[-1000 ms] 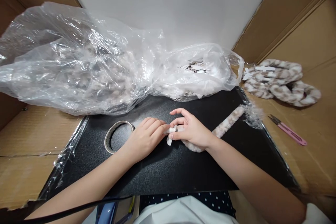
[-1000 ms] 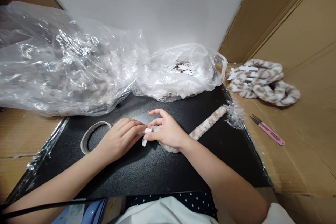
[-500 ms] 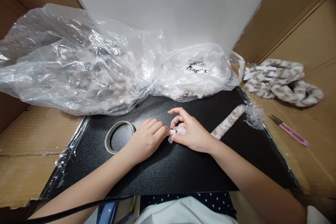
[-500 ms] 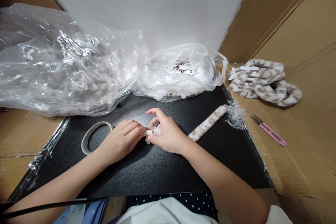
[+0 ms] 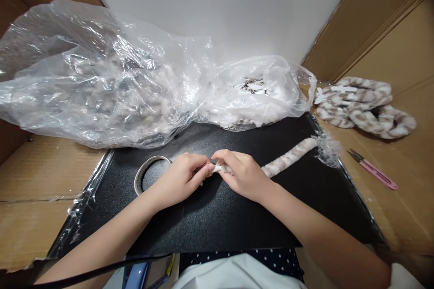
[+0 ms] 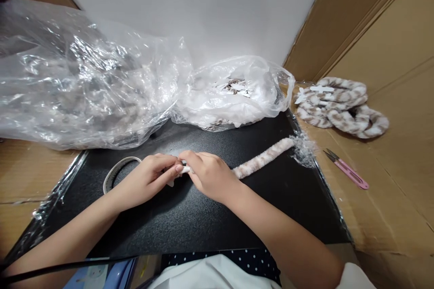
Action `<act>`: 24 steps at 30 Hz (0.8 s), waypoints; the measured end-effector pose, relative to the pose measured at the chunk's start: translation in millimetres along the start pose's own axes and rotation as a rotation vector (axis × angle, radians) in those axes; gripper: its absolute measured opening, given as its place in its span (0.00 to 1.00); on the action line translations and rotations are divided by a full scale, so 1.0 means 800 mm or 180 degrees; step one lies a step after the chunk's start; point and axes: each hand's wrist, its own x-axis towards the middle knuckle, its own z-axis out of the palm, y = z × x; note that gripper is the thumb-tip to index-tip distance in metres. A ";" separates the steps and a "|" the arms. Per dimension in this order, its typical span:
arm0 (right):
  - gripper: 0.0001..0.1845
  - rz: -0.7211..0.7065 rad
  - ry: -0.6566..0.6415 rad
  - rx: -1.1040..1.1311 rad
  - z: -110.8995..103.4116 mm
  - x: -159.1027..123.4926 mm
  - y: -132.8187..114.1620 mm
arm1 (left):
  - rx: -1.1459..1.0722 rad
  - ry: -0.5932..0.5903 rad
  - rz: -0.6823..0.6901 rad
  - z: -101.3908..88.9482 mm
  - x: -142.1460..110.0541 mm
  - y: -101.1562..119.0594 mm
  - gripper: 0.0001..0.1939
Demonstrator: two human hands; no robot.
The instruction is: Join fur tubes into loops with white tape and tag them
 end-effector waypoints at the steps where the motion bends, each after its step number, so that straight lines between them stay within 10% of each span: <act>1: 0.17 0.0108 -0.0021 -0.0053 0.000 0.001 -0.002 | -0.0240 -0.0080 -0.0148 -0.001 0.000 0.000 0.20; 12: 0.10 -0.0214 0.0111 -0.0416 0.007 0.003 -0.010 | -0.1893 -0.0454 -0.0725 0.001 0.002 -0.011 0.21; 15: 0.10 -0.0139 0.0333 -0.0292 0.008 0.003 -0.003 | -0.1449 0.0050 -0.0689 0.001 0.001 -0.011 0.18; 20: 0.06 0.0919 0.0497 0.0405 -0.003 0.007 0.005 | -0.0221 0.2175 0.0167 -0.016 -0.008 0.010 0.09; 24: 0.07 0.1330 0.0451 0.0826 -0.007 0.010 0.011 | 0.0158 0.1348 0.1388 -0.027 -0.027 0.074 0.10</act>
